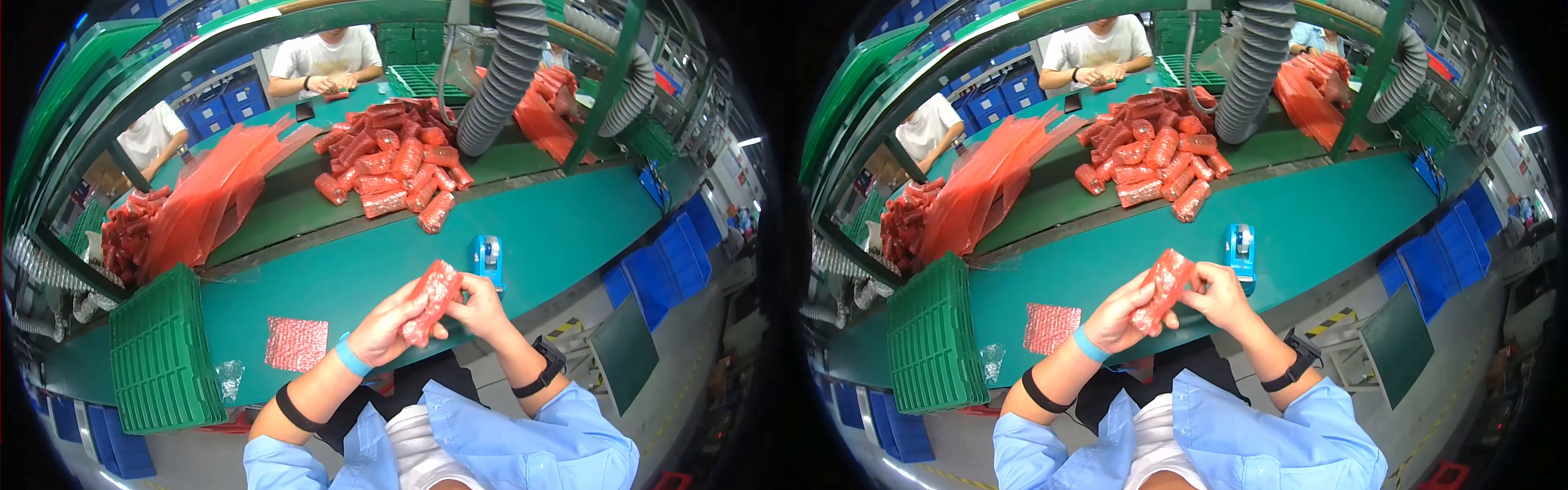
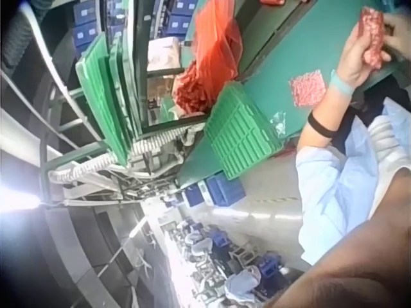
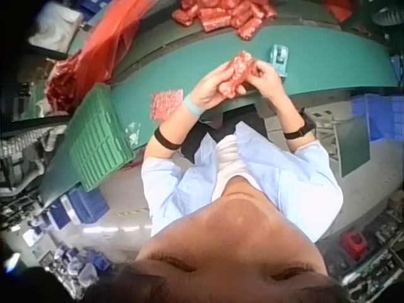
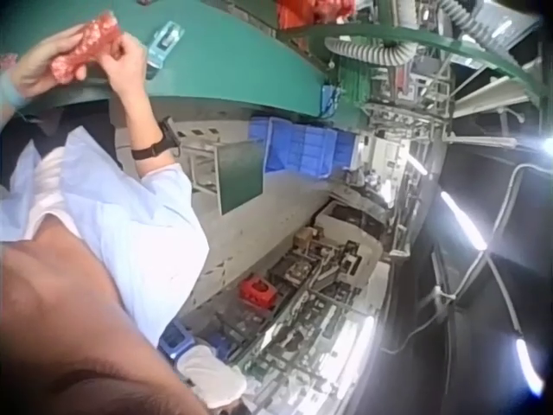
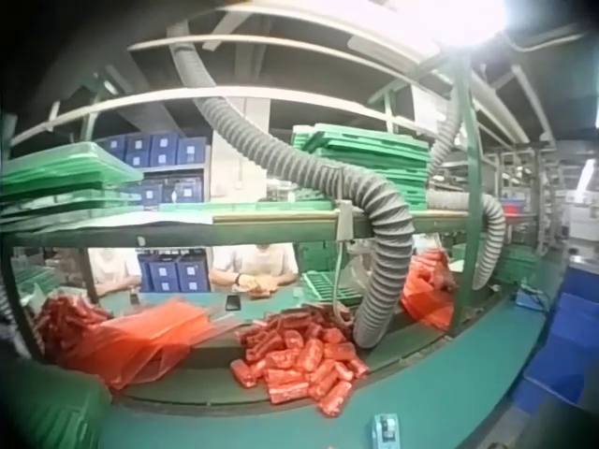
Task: The person wraps circuit boards in bubble wrap, secures them with tape from a dispenser, and places the finished packages into a green tray. After filling the tray, they set it aside and begin filling a new tray with more circuit boards.
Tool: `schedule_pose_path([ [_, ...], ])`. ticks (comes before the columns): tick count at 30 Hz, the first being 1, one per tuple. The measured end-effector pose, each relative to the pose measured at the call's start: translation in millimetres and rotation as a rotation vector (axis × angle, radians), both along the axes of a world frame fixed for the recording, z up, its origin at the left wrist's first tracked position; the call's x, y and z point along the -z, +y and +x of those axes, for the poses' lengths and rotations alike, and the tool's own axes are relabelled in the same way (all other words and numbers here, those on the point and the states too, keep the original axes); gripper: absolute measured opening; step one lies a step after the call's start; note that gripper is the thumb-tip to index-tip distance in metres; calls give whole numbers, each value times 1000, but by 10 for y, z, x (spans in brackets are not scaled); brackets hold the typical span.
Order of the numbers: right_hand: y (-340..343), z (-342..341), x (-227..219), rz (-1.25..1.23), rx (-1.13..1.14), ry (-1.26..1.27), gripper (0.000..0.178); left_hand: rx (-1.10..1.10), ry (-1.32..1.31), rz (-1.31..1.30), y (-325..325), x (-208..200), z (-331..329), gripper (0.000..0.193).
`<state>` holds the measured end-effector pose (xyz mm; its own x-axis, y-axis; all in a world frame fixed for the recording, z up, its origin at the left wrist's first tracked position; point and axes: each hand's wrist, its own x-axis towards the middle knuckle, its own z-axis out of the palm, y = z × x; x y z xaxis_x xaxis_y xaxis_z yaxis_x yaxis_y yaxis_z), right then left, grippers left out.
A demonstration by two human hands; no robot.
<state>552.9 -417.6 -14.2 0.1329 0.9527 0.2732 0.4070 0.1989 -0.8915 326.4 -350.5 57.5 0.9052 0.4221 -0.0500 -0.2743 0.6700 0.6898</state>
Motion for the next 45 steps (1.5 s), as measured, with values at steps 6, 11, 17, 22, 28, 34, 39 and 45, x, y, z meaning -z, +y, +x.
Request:
schedule_pose_path([
  [6, -90, -304, -585, -255, -318, 630, 53, 82, 386, 269, 51, 44, -587, 79],
  [11, 92, -628, -515, -2, -556, -241, 54, 144, 497, 351, 48, 121, -975, 87],
  [17, 303, -907, -46, -285, -527, -72, 45, -282, 522, 265, -86, 105, -1293, 83],
  [22, 481, -918, 290, -636, -165, 1078, 42, -656, 505, 316, -374, 81, -1983, 63],
  [28, 1406, -744, -156, -291, 336, 1372, 55, -817, 457, 336, -864, -135, -2429, 48],
  [34, 1001, -1718, 90, -283, 309, 726, 39, -940, 619, 431, -1301, -485, -3356, 46],
  [39, -295, -2128, 576, -83, 111, -10, 17, -1178, 684, 668, -1607, -969, -4296, 46],
  [45, -708, -2387, 479, 42, -4, -313, 10, -1478, 1714, 1056, -1723, -966, -5752, 42],
])
